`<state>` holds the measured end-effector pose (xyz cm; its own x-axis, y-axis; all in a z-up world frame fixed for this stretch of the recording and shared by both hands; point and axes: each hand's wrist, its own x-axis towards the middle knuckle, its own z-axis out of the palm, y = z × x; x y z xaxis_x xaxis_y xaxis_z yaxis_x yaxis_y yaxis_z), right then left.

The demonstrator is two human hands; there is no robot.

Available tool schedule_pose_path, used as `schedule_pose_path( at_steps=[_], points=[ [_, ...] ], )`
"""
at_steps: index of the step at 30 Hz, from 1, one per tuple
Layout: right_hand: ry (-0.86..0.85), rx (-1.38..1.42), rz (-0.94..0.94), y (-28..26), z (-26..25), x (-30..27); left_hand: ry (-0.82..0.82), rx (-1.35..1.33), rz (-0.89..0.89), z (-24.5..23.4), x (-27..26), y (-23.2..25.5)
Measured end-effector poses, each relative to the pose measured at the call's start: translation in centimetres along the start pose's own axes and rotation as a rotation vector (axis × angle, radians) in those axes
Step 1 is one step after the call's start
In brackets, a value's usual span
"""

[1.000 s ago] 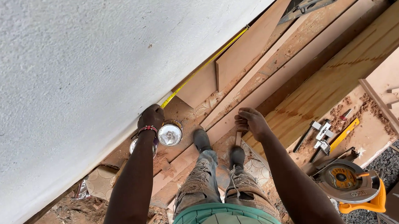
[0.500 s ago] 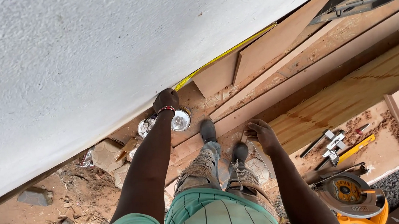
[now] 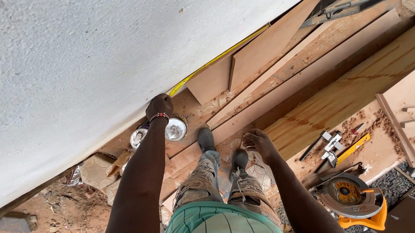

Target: Measuring, marking, and cutting wood panels using a tape measure, pencil, and circular saw.

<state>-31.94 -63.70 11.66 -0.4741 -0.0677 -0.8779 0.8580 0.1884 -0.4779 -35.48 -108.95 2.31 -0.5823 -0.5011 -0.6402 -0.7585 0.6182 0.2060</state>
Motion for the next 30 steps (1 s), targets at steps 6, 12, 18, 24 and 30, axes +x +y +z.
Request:
schedule_pose_path(
  at_steps=[6,12,18,24,30],
  points=[
    [0.026,0.009,-0.072,-2.4,-0.3,1.1,-0.026,0.005,0.014,-0.9,-0.8,1.5],
    [0.166,-0.033,-0.365,-13.9,-1.8,9.7,-0.04,0.02,0.029,-1.4,-0.5,1.2],
    [0.497,-0.425,-0.792,-27.5,-7.2,28.1,-0.015,-0.016,0.013,-3.2,-2.9,2.4],
    [0.504,-0.575,-0.75,-30.6,-8.2,38.2,-0.022,-0.013,-0.045,-1.9,-2.1,3.0],
    [0.423,-0.8,-0.869,-31.9,-10.8,36.1,-0.005,-0.052,-0.054,-2.1,-2.5,3.1]
  ],
)
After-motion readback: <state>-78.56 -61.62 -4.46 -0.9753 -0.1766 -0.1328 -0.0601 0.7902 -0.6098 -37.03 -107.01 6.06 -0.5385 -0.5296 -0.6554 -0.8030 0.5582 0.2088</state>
